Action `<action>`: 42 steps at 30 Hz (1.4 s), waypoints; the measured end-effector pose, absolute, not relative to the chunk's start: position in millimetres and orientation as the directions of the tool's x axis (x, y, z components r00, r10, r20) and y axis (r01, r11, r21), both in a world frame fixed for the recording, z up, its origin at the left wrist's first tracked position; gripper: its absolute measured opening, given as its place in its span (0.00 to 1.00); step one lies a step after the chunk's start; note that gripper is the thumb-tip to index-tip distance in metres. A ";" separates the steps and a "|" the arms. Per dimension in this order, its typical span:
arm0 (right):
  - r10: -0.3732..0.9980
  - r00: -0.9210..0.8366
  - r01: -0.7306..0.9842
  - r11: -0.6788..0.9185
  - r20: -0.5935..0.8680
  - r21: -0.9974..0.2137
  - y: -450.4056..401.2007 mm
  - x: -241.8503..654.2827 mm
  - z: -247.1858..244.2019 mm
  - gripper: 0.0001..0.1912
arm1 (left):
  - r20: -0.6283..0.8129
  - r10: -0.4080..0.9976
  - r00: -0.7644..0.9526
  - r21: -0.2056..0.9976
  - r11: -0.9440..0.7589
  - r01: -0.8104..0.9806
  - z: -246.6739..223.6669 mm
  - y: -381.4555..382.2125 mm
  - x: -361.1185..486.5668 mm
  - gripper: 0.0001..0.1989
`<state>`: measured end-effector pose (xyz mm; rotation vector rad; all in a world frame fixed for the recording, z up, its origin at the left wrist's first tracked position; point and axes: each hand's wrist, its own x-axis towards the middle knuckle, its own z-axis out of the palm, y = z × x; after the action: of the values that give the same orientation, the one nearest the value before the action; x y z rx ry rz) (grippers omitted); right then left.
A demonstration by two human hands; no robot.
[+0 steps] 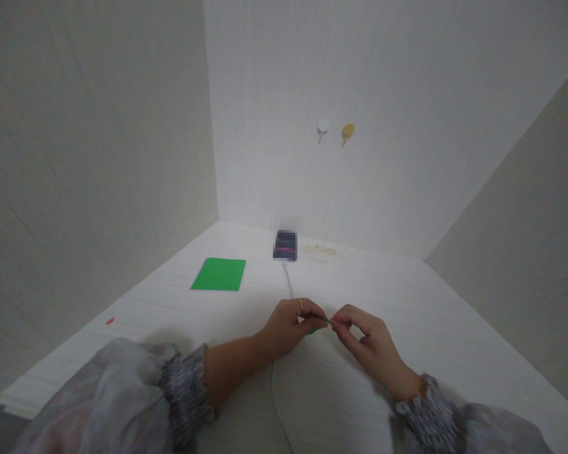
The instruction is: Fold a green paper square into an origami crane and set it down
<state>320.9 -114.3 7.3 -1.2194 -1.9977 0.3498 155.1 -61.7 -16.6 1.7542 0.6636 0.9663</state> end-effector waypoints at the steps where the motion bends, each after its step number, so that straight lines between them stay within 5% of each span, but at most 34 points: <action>1: 0.861 -0.255 0.640 0.491 0.440 -0.591 -114.4 320.7 7.7 0.08 | 0.324 0.781 0.534 0.917 -0.397 0.023 -15.4 -61.8 154.5 0.06; 15: 0.976 -0.203 0.265 0.132 0.078 -0.955 -109.5 320.0 4.1 0.12 | 0.402 0.722 0.563 0.855 -0.516 0.052 -11.2 -61.8 153.0 0.07; 42: 0.976 -0.196 0.285 0.151 0.097 -0.947 -108.7 318.8 -0.8 0.10 | 0.262 0.763 0.591 0.942 -0.335 0.015 -11.6 -62.9 154.6 0.08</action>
<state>318.8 -108.7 -0.8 -1.2383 -1.6248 1.0852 154.6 -62.9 -11.6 1.7582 0.6412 0.8801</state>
